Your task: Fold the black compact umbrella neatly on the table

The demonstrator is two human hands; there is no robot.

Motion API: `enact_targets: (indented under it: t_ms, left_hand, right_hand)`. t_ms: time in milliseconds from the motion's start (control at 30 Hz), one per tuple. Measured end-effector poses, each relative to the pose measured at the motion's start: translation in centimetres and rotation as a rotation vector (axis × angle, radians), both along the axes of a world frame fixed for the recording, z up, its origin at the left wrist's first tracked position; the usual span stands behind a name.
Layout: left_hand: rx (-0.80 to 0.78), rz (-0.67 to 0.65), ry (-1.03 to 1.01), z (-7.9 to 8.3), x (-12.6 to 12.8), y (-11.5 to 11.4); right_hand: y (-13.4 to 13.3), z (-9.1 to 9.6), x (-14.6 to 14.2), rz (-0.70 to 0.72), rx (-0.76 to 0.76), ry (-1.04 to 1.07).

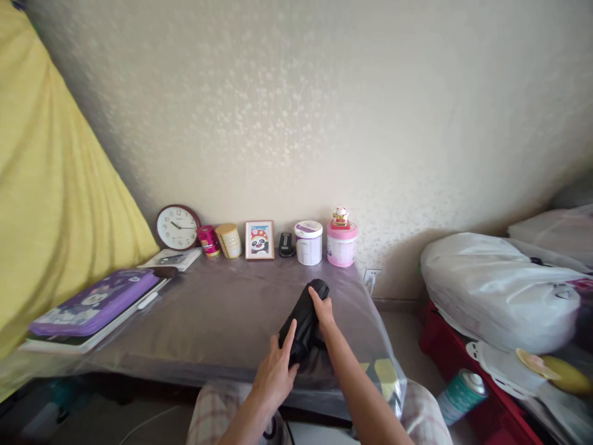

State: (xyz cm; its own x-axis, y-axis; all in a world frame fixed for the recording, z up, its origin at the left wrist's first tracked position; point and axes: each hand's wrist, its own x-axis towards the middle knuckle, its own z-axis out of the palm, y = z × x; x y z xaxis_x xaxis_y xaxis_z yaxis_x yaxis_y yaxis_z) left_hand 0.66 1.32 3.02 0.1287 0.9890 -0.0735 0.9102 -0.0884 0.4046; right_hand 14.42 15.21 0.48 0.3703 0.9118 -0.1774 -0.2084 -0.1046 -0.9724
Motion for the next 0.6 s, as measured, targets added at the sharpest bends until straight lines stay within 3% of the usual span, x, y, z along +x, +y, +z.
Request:
enact_targets:
  t_ms: [167, 300, 433, 500, 600]
  left_hand:
    - [0.001, 0.015, -0.060, -0.7, -0.6, 0.8]
    - [0.011, 0.013, -0.060, -0.4, -0.7, 0.9]
    - [-0.007, 0.032, 0.003, 0.3, -0.8, 0.7]
    - [-0.014, 0.044, 0.010, 0.4, -1.1, 0.7]
    - [-0.024, 0.072, -0.056, 0.3, -2.1, 1.0]
  right_hand:
    - [-1.0, 0.3, 1.0, 0.026, 0.112, -0.323]
    - [-3.1, 1.4, 1.7, 0.031, 0.322, -0.543]
    - [-5.1, 2.9, 2.4, 0.202, 0.541, -0.688]
    - [-5.7, 3.2, 3.2, 0.254, 0.581, -0.733]
    - [-6.2, 2.8, 5.2, 0.206, 0.542, -0.765]
